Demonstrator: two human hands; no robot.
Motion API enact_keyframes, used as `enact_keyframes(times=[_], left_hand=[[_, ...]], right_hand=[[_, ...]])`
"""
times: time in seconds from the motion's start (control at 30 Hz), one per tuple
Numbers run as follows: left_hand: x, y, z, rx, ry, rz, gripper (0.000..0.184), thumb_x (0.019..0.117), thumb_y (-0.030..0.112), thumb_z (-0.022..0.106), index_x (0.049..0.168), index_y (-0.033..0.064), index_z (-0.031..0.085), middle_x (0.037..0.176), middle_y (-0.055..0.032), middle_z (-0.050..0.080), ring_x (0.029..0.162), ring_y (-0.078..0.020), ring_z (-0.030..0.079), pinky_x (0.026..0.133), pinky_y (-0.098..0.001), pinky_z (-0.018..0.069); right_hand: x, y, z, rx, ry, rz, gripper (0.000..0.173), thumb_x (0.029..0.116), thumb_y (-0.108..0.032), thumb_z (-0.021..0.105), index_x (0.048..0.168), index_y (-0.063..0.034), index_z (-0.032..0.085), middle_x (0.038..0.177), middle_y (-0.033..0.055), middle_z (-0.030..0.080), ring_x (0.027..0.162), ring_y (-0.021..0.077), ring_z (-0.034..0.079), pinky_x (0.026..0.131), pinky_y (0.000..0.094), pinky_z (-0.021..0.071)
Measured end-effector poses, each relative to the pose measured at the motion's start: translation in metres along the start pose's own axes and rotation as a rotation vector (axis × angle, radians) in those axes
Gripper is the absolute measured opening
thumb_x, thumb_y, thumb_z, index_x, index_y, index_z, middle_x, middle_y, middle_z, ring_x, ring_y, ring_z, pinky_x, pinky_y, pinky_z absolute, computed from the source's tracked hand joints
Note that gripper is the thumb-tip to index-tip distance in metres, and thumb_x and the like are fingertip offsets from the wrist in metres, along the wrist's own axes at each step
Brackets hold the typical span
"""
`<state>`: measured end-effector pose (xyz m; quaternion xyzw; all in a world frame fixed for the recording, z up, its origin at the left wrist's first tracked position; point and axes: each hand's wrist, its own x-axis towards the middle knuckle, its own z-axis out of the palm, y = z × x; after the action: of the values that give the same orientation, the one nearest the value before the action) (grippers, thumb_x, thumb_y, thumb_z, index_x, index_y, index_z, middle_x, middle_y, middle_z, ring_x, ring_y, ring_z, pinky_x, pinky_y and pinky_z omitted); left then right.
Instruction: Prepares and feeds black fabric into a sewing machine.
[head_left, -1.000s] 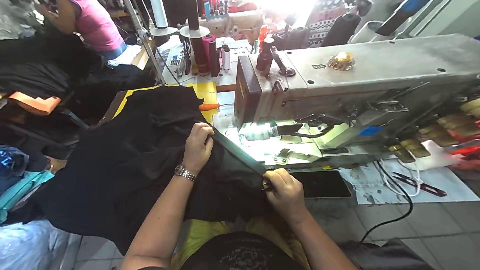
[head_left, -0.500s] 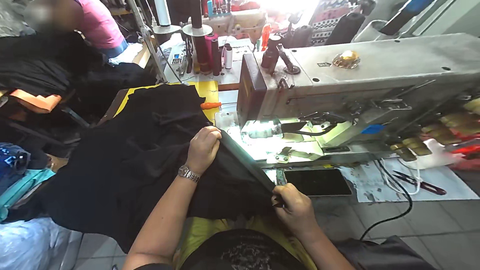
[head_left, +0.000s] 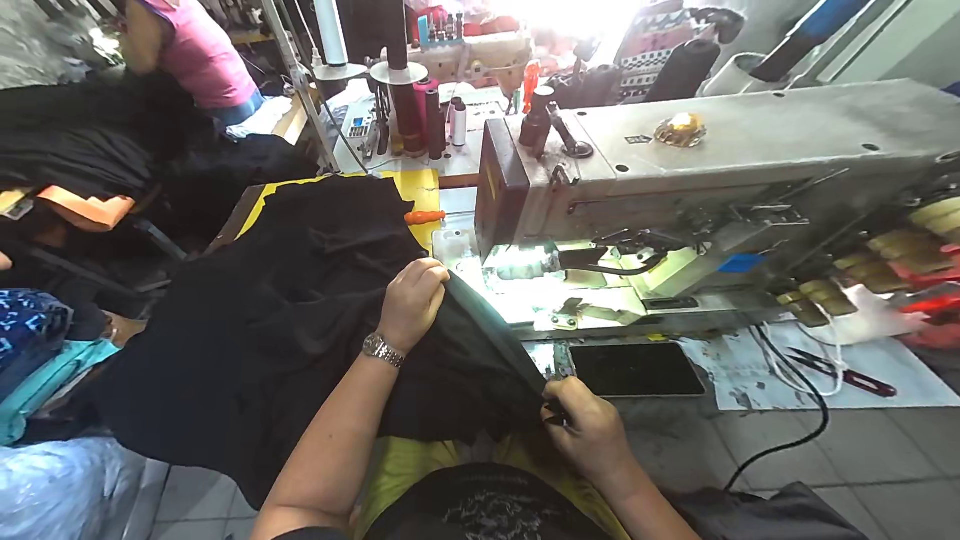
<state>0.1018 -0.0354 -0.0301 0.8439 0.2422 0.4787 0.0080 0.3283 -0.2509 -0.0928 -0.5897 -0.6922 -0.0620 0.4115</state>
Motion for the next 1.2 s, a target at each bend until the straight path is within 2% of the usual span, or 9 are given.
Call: enact_keyframes(times=[0.23, 0.33, 0.5, 0.67, 0.77, 0.87, 0.93, 1.0, 1.2], left_hand=[[0.003, 0.005, -0.007, 0.116, -0.080, 0.035, 0.019, 0.0948, 0.006, 0.062, 0.105, 0.0100, 0.078, 0.114, -0.0099, 0.070, 0.108, -0.0255, 0.064, 0.094, -0.0403, 0.0539], [0.010, 0.016, -0.017, 0.172, -0.157, 0.083, 0.019, 0.0953, 0.010, 0.060, 0.102, 0.0134, 0.077, 0.118, -0.0054, 0.071, 0.118, -0.0261, 0.061, 0.103, -0.0450, 0.0471], [0.019, 0.035, -0.029, 0.164, -0.251, 0.095, 0.015, 0.0903, 0.013, 0.060, 0.094, 0.0125, 0.075, 0.113, -0.0029, 0.073, 0.127, -0.0261, 0.058, 0.111, -0.0519, 0.0377], [0.028, 0.033, -0.053, 0.018, -0.393, 0.002, 0.017, 0.0926, 0.020, 0.060, 0.096, 0.0133, 0.075, 0.094, 0.0018, 0.073, 0.109, -0.0162, 0.067, 0.118, -0.0586, 0.0306], [0.031, 0.020, -0.061, -0.143, -0.410, -0.120, 0.013, 0.0900, 0.026, 0.072, 0.091, 0.0145, 0.076, 0.094, 0.0025, 0.072, 0.107, -0.0147, 0.065, 0.114, -0.0502, 0.0378], [0.038, 0.027, -0.057, -0.529, -0.494, -0.288, 0.012, 0.0976, 0.018, 0.068, 0.099, 0.0064, 0.072, 0.098, -0.0003, 0.071, 0.095, -0.0072, 0.067, 0.089, -0.0292, 0.0570], [0.041, 0.039, -0.046, -0.583, -0.580, -0.254, 0.017, 0.1016, 0.020, 0.063, 0.106, 0.0053, 0.072, 0.098, -0.0010, 0.073, 0.092, -0.0046, 0.068, 0.085, -0.0266, 0.0574], [0.043, 0.050, -0.032, -0.358, -0.663, -0.137, 0.028, 0.1059, 0.028, 0.054, 0.115, 0.0110, 0.074, 0.107, -0.0012, 0.074, 0.101, -0.0086, 0.069, 0.092, -0.0322, 0.0562], [0.047, 0.062, -0.009, 0.147, -0.589, -0.018, 0.023, 0.1014, 0.023, 0.057, 0.099, 0.0158, 0.079, 0.091, -0.0058, 0.070, 0.084, -0.0216, 0.070, 0.069, -0.0407, 0.0583]], right_hand=[[-0.003, -0.003, -0.009, 0.081, -0.232, 0.076, 0.017, 0.0775, -0.024, 0.066, 0.090, -0.0129, 0.069, 0.084, 0.0013, 0.068, 0.068, 0.0127, 0.067, 0.055, 0.0329, 0.0570], [0.021, -0.013, -0.013, 0.102, -0.093, 0.052, 0.030, 0.0917, -0.042, 0.065, 0.096, -0.0130, 0.072, 0.085, 0.0029, 0.066, 0.069, 0.0113, 0.063, 0.055, 0.0280, 0.0537], [0.087, -0.054, 0.011, 0.012, 0.035, -0.007, 0.053, 0.0855, -0.058, 0.074, 0.110, -0.0111, 0.074, 0.096, 0.0093, 0.071, 0.081, 0.0213, 0.071, 0.062, 0.0352, 0.0591], [0.097, -0.055, 0.032, 0.058, 0.034, 0.010, 0.017, 0.0858, -0.019, 0.070, 0.100, -0.0126, 0.077, 0.091, 0.0047, 0.074, 0.082, 0.0195, 0.072, 0.068, 0.0343, 0.0596], [0.090, -0.051, 0.020, 0.655, -0.100, 0.184, 0.016, 0.0958, -0.010, 0.061, 0.102, -0.0048, 0.075, 0.091, 0.0004, 0.073, 0.084, 0.0025, 0.067, 0.077, 0.0193, 0.0570], [0.086, -0.045, 0.009, 1.137, -0.242, 0.442, 0.014, 0.1002, -0.006, 0.055, 0.104, -0.0052, 0.069, 0.083, -0.0041, 0.067, 0.066, -0.0008, 0.060, 0.058, 0.0161, 0.0500], [0.077, -0.038, 0.009, 1.145, -0.239, 0.510, 0.015, 0.0991, -0.006, 0.054, 0.103, -0.0075, 0.068, 0.080, -0.0061, 0.065, 0.059, -0.0017, 0.054, 0.051, 0.0150, 0.0449], [0.069, -0.032, 0.008, 1.109, -0.248, 0.521, 0.014, 0.0976, -0.005, 0.055, 0.101, -0.0081, 0.068, 0.077, -0.0068, 0.063, 0.054, -0.0018, 0.050, 0.049, 0.0153, 0.0425], [0.063, -0.026, 0.008, 0.969, -0.269, 0.459, 0.013, 0.0957, -0.008, 0.057, 0.099, -0.0079, 0.070, 0.079, -0.0051, 0.066, 0.065, -0.0005, 0.058, 0.059, 0.0174, 0.0493]])
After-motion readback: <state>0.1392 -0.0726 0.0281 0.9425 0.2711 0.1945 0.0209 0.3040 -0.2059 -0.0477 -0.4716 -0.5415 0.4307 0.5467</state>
